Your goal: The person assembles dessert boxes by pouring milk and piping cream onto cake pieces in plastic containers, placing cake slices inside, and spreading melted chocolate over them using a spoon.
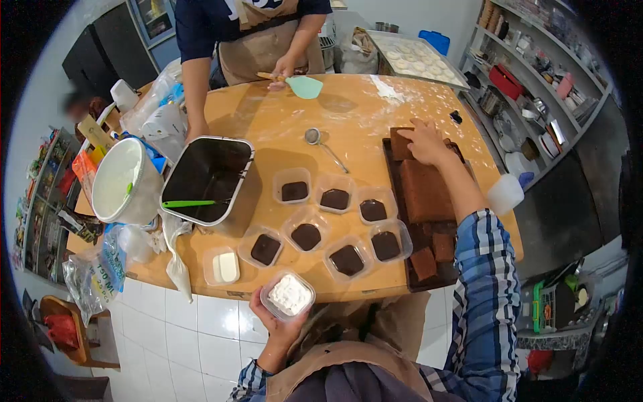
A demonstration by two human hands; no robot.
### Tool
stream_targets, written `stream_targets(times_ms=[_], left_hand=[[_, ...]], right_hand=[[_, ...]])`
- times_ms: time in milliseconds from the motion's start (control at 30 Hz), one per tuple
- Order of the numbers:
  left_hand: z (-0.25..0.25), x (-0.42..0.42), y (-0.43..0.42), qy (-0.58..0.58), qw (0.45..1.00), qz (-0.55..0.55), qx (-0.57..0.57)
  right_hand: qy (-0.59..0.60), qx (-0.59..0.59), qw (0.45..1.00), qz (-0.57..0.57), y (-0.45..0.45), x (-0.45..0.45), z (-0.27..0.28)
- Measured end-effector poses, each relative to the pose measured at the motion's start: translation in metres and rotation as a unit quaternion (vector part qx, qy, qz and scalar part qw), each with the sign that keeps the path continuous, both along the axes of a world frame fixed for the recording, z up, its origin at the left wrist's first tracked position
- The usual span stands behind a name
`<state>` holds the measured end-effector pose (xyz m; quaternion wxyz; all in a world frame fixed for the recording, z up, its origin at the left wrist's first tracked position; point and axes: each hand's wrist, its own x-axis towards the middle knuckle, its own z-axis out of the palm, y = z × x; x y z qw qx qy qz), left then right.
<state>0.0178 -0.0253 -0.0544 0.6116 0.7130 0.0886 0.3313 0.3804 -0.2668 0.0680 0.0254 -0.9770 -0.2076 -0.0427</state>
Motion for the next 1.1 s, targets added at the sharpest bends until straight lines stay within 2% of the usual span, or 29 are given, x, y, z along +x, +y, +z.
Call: stream_targets(times_ms=[133, 233, 333, 433, 533, 667, 733, 767, 833, 867, 933, 967, 1100], left_hand=[[-0.011, -0.003, 0.004, 0.018, 1.000, 0.007, 0.009], [-0.007, -0.003, 0.005, 0.013, 1.000, -0.004, 0.002], [-0.007, -0.004, 0.005, 0.012, 1.000, -0.003, 0.018], [-0.007, -0.003, 0.006, 0.005, 0.999, -0.009, 0.034], [0.002, 0.002, 0.002, -0.008, 0.999, -0.004, 0.045], [-0.009, 0.003, 0.004, -0.005, 0.998, -0.012, 0.054], [-0.008, 0.002, 0.003, 0.003, 0.999, -0.024, 0.047], [-0.006, 0.004, 0.001, 0.004, 0.999, -0.027, 0.044], [-0.004, 0.008, -0.002, 0.000, 0.999, -0.034, 0.028], [-0.009, 0.009, -0.004, -0.006, 0.999, -0.038, 0.015], [0.008, 0.013, -0.005, 0.027, 0.996, -0.082, -0.037], [0.017, 0.014, -0.005, 0.044, 0.996, -0.073, -0.022], [0.026, 0.014, -0.002, 0.101, 0.992, -0.025, 0.074]], right_hand=[[0.025, -0.066, 0.997, -0.020, 0.014, 0.004, -0.002], [0.016, -0.069, 0.997, -0.028, 0.017, 0.004, -0.003], [-0.006, -0.038, 0.999, 0.023, 0.014, 0.001, -0.001], [0.032, -0.053, 0.998, 0.029, 0.010, 0.005, 0.004], [0.009, 0.008, 0.999, 0.031, -0.001, 0.007, -0.001], [-0.020, 0.186, 0.982, 0.025, -0.018, 0.007, 0.007], [-0.030, 0.284, 0.958, 0.017, -0.023, 0.004, 0.016], [0.019, 0.365, 0.931, -0.023, -0.025, 0.002, 0.020], [0.119, 0.512, 0.844, -0.102, -0.026, -0.011, 0.034], [0.151, 0.557, 0.812, -0.088, -0.027, -0.020, 0.041], [0.209, 0.619, 0.755, -0.047, -0.024, -0.041, 0.052], [0.239, 0.648, 0.723, -0.026, -0.022, -0.052, 0.058], [0.358, 0.633, 0.685, 0.039, -0.009, -0.088, 0.066]])
